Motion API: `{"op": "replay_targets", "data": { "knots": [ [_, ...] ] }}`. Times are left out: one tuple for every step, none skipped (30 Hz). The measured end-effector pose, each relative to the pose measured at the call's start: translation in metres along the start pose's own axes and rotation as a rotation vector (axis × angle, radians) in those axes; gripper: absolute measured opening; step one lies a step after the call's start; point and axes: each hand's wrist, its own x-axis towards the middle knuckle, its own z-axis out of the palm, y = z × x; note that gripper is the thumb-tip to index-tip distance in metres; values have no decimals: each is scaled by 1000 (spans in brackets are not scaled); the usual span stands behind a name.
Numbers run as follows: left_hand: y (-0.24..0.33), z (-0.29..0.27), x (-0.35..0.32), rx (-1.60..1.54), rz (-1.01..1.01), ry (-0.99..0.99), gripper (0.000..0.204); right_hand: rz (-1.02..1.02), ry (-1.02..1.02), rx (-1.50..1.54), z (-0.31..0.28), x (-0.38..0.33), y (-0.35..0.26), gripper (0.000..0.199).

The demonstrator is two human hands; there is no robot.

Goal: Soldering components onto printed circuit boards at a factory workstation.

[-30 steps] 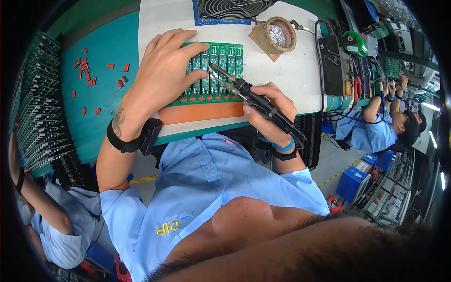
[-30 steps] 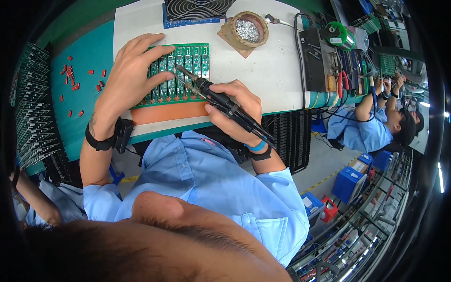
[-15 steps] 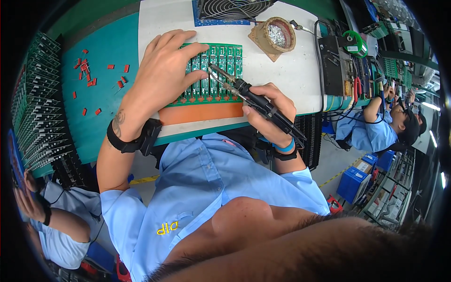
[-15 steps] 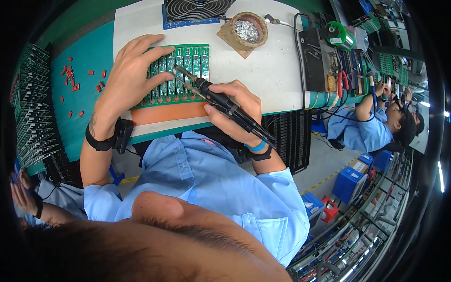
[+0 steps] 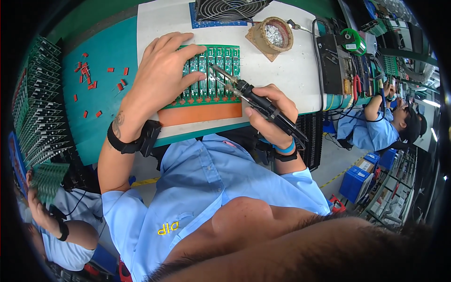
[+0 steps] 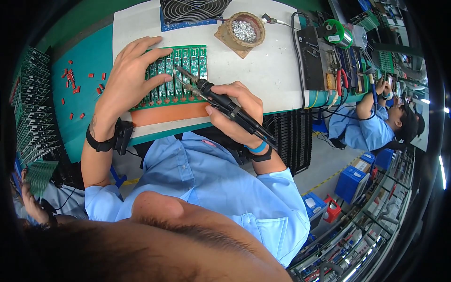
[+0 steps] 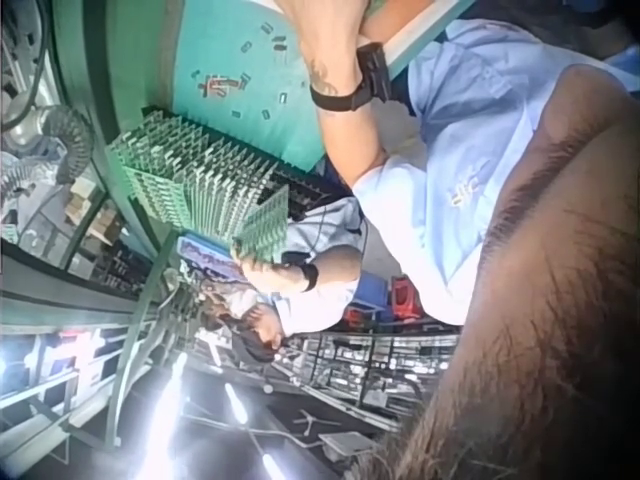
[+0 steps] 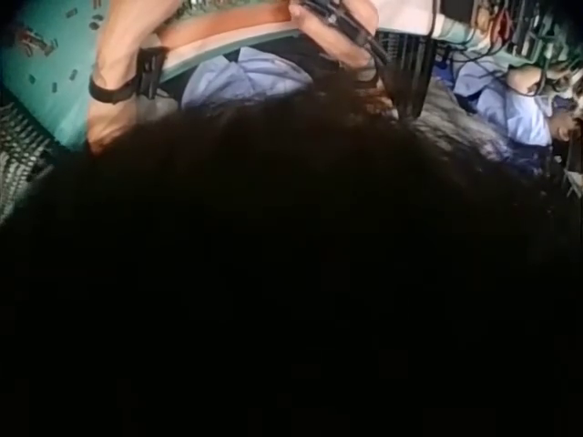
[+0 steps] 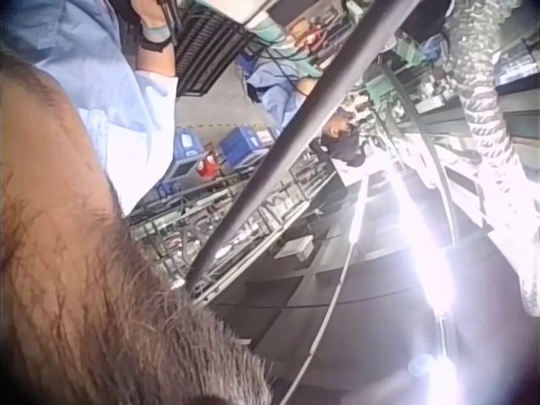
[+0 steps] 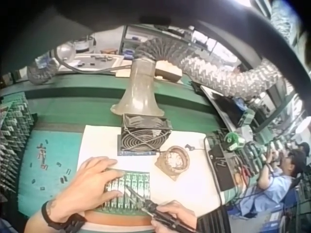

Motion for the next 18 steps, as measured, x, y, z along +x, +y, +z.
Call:
{"op": "replay_targets", "data": {
  "knots": [
    [0, -1, 0, 1, -1, 0, 51, -3, 3, 6, -1, 0, -1, 42],
    [0, -2, 1, 13, -2, -12, 52, -5, 7, 11, -2, 0, -3, 42],
    [-1, -4, 1, 24, -4, -23, 53, -7, 10, 16, -3, 1, -3, 42],
    [-1, -5, 2, 37, -6, -34, 54, -8, 9, 16, -2, 0, -3, 42],
    [-1, -5, 2, 37, -7, -34, 54, -9, 6, 27, -1, -1, -2, 43],
    [-1, -4, 2, 35, -2, -29, 54, -10, 3, 38, 0, -1, -1, 43],
    [-1, -4, 2, 33, 5, -25, 55, -11, 2, 49, 1, -2, 0, 43],
    [0, -3, 2, 30, 11, -21, 55, -12, 2, 50, 3, -2, 1, 43],
    [0, -4, 2, 31, 11, -21, 55, -13, -1, 55, 4, -1, 2, 43],
    [1, -4, 2, 43, 6, -12, 56, -14, -5, 61, 5, 0, 3, 43],
    [1, -4, 1, 55, 2, -3, 56, -14, -9, 66, 6, 0, 4, 43],
    [2, -5, 1, 66, -3, 6, 57, -15, -9, 67, 7, 1, 4, 43],
    [2, -6, 0, 67, -3, 6, 57, -2, -11, 61, 8, 2, 3, 43],
    [1, -7, 0, 51, -10, 2, 55, 10, -13, 56, 9, 4, 3, 43],
    [1, -8, -1, 35, -16, -2, 54, 22, -15, 50, 9, 4, 3, 43],
    [0, -9, -1, 19, -23, -7, 53, 23, -15, 50, 10, 5, 3, 43],
    [0, -10, -2, 19, -25, -7, 53, 13, -18, 43, 10, 6, 4, 42],
    [-1, -10, -2, 20, -24, -11, 53, 4, -21, 35, 11, 7, 5, 42]
  ]
}}
